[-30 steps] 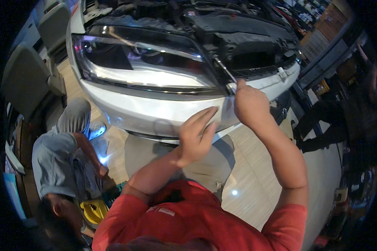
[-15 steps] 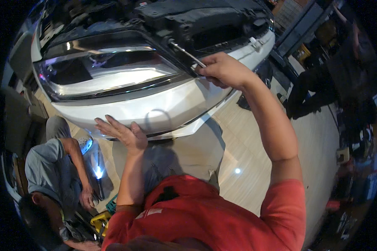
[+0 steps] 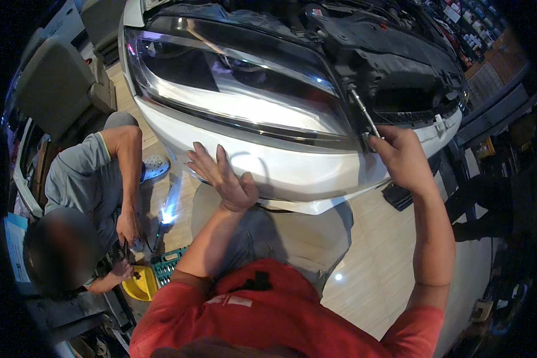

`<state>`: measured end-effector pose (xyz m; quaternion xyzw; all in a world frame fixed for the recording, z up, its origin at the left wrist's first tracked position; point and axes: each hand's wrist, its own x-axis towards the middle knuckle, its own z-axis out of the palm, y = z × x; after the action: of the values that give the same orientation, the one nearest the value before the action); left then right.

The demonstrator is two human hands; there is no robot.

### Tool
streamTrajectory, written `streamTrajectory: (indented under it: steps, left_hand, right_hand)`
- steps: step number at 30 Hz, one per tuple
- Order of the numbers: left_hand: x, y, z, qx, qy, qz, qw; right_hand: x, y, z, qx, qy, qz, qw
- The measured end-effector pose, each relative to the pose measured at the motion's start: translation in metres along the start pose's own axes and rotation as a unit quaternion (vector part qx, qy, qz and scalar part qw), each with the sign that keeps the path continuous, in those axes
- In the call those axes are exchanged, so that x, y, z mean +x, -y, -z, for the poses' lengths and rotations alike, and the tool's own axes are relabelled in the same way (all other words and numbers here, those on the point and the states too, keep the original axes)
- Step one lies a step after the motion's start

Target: The person fits a headlight assembly into a car's front frame with the help of others, aligns it, and secures it using a tool.

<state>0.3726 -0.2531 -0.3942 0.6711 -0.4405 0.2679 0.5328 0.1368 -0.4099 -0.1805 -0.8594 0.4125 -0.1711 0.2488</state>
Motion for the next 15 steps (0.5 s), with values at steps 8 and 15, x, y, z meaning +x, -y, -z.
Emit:
streamTrajectory:
  steps: [8, 15]
  left_hand:
    - [0.0, -0.003, -0.003, 0.024, -0.019, -0.04, 0.999]
    - [0.007, -0.006, 0.004, 0.023, 0.004, -0.032, 0.999]
  right_hand:
    - [0.001, -0.021, 0.003, 0.363, 0.083, -0.138, 0.918]
    - [0.003, -0.026, -0.006, 0.345, 0.055, -0.078, 0.934]
